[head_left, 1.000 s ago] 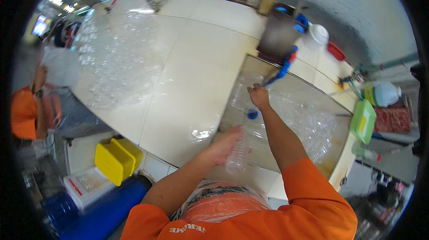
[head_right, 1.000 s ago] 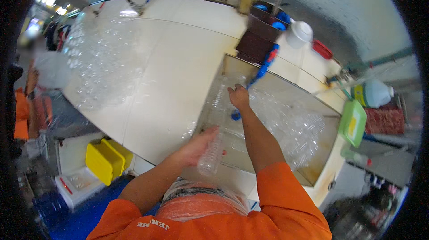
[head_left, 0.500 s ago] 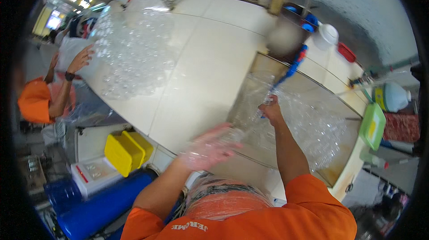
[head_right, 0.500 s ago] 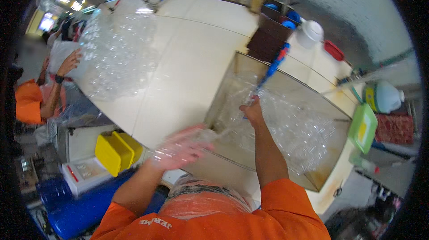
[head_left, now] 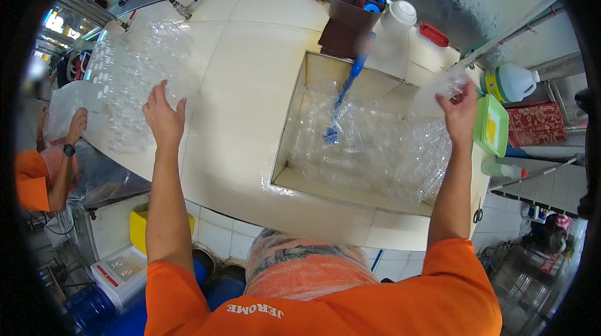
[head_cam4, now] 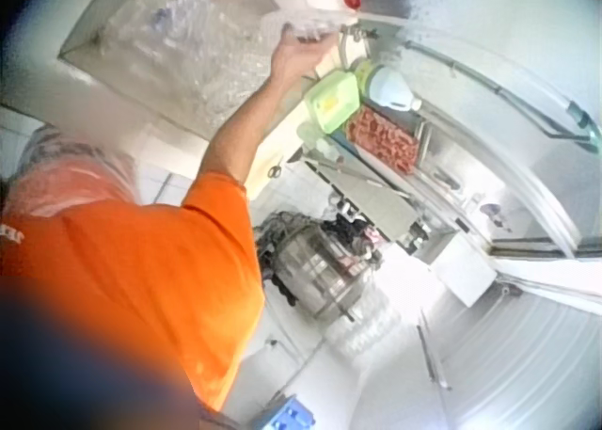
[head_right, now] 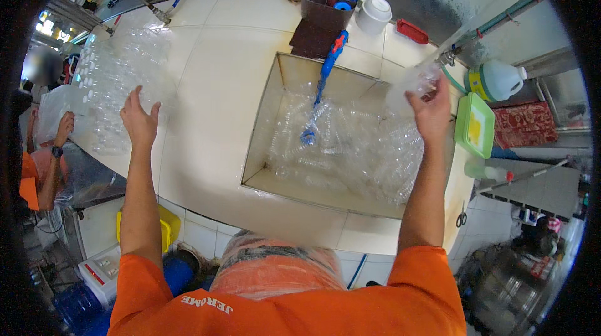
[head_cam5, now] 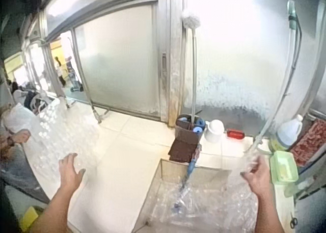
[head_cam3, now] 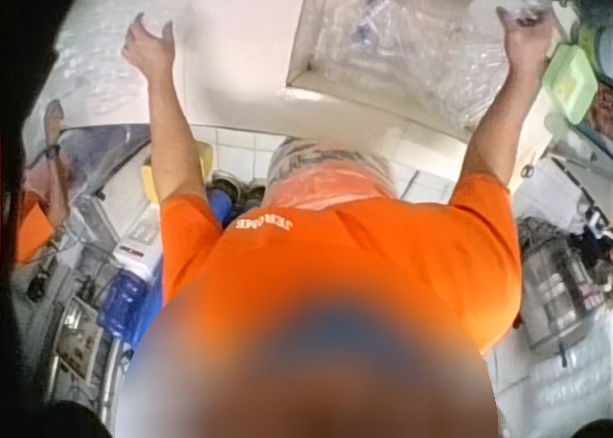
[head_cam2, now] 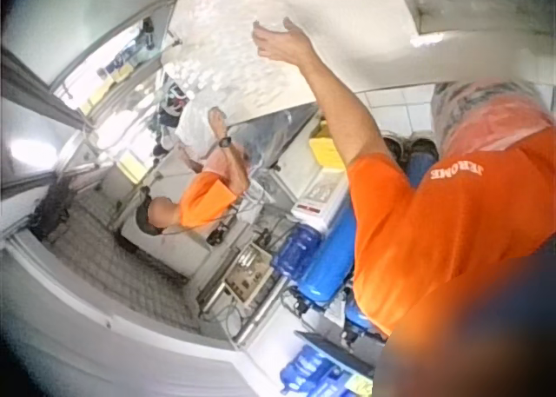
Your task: The person repeatedly rinses clear plastic bottles under a running tap in a sink, then places them on a tiled counter. A coworker also handles bottles nearby. The person continues this cycle throughout the clip.
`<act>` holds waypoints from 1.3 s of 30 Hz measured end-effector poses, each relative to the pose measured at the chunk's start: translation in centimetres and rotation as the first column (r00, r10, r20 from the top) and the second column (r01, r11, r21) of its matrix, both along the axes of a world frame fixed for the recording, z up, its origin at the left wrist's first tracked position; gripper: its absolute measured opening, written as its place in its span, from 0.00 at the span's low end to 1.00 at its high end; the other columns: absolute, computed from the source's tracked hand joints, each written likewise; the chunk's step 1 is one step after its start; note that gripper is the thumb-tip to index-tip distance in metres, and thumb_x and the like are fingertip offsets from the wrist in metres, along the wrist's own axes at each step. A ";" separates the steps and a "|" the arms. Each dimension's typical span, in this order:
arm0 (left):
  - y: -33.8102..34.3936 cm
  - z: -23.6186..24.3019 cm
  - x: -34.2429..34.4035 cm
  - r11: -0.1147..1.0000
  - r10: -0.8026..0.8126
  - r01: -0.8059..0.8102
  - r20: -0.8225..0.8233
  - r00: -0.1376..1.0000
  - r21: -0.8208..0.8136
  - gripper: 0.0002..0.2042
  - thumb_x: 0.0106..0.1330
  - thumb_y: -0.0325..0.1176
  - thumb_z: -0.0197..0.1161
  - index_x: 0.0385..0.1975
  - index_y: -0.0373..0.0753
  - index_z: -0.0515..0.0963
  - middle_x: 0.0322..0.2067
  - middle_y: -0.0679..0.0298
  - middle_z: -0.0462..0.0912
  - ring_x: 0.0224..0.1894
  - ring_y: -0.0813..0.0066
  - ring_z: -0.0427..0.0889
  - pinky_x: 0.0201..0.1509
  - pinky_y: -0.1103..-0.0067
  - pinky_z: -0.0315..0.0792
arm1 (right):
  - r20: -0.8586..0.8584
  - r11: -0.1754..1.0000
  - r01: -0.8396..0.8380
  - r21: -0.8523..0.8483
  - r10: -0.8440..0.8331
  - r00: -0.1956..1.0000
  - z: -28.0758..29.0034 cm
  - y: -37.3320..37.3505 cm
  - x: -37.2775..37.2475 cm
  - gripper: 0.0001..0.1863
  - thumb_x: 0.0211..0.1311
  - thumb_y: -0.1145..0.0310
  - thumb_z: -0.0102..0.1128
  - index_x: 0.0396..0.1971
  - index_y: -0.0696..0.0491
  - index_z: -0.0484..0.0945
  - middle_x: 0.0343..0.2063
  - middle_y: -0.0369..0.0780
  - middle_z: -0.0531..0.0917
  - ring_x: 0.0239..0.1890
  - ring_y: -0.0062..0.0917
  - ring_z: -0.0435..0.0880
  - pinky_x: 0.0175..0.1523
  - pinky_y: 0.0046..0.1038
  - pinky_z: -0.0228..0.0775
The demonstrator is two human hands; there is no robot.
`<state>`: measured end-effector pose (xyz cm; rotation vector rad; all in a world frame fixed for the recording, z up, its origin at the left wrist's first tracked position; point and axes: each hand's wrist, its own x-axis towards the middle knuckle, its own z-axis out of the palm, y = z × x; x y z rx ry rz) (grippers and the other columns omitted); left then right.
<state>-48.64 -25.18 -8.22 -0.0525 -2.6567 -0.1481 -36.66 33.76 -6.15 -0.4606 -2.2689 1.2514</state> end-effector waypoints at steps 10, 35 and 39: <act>17.8 -6.1 12.4 0.293 -0.744 -0.329 0.430 0.511 0.898 0.31 0.74 0.40 0.59 0.73 0.43 0.56 0.57 0.58 0.74 0.50 0.72 0.77 0.56 0.73 0.72 | 0.152 0.188 0.039 -0.981 0.638 0.755 -13.7 -9.8 5.1 0.28 0.66 0.70 0.60 0.65 0.55 0.66 0.49 0.41 0.81 0.48 0.33 0.83 0.54 0.38 0.76; 15.2 0.2 9.0 -0.385 -0.923 -0.913 -0.027 0.385 0.137 0.26 0.78 0.50 0.46 0.72 0.53 0.58 0.53 0.45 0.79 0.32 0.71 0.79 0.33 0.78 0.77 | 0.378 0.978 -0.191 0.082 0.147 0.914 -21.4 -6.5 -0.5 0.29 0.55 0.62 0.71 0.54 0.59 0.73 0.44 0.53 0.81 0.47 0.44 0.82 0.52 0.39 0.74; 9.6 3.3 -1.5 0.337 -0.230 -0.104 0.189 0.955 0.936 0.28 0.70 0.41 0.63 0.67 0.39 0.64 0.50 0.56 0.80 0.43 0.69 0.79 0.39 0.76 0.77 | 0.259 0.953 0.048 0.298 -0.129 0.957 -15.7 -0.7 0.1 0.32 0.56 0.59 0.72 0.56 0.61 0.71 0.35 0.51 0.84 0.37 0.43 0.85 0.42 0.37 0.77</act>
